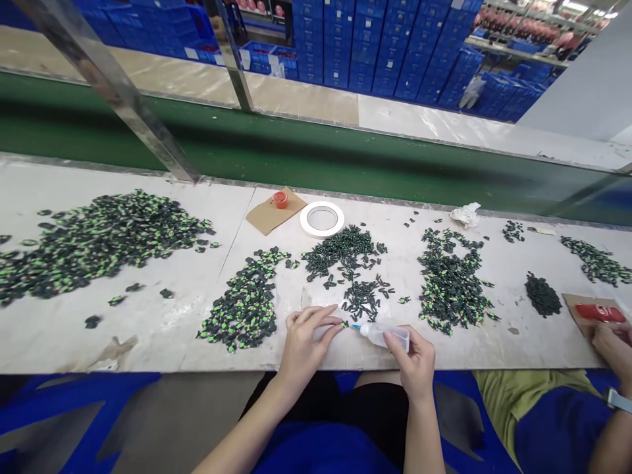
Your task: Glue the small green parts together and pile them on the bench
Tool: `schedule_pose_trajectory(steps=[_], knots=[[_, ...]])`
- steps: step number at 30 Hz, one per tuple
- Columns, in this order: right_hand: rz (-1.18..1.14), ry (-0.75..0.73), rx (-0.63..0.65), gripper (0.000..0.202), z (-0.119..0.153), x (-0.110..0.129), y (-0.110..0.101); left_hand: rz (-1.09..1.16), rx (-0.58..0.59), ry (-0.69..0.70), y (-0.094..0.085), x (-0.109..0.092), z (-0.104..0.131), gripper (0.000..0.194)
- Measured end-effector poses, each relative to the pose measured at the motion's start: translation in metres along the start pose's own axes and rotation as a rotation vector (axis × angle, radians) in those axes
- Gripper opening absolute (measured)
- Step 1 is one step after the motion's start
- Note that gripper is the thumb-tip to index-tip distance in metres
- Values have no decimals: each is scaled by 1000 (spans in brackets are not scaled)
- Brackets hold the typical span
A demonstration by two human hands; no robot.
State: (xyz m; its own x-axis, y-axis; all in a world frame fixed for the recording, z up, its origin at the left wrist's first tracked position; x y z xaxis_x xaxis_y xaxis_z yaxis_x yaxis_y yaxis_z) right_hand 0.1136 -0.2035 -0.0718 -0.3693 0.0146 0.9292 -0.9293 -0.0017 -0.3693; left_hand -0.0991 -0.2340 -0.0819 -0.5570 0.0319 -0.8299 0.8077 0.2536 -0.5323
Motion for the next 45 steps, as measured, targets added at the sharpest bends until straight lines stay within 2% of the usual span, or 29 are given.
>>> schedule_pose_trajectory(steps=[36, 40, 45], knots=[[-44, 28, -27, 41, -1, 1, 4, 0, 7, -38, -2, 0, -1, 16], [-100, 7, -110, 36, -1, -3, -5, 6, 7, -40, -1, 0, -1, 12], [-271, -56, -258, 25, -2, -9, -23, 73, -6, -58, -2, 2, -1, 21]])
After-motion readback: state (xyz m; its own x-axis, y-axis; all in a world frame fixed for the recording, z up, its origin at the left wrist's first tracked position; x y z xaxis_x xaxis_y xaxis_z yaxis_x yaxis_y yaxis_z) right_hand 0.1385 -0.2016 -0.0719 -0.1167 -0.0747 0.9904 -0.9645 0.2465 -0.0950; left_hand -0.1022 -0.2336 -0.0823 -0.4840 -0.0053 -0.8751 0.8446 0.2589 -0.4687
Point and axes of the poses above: each hand's wrist, its own z-axis away from the middle knuckle, its own y-axis out of the palm, x = y × z, the point moved 7 cm from there along -z, towards the middle knuckle, and after that the axes turned 5 degrees about y, right-handed, at the moved point
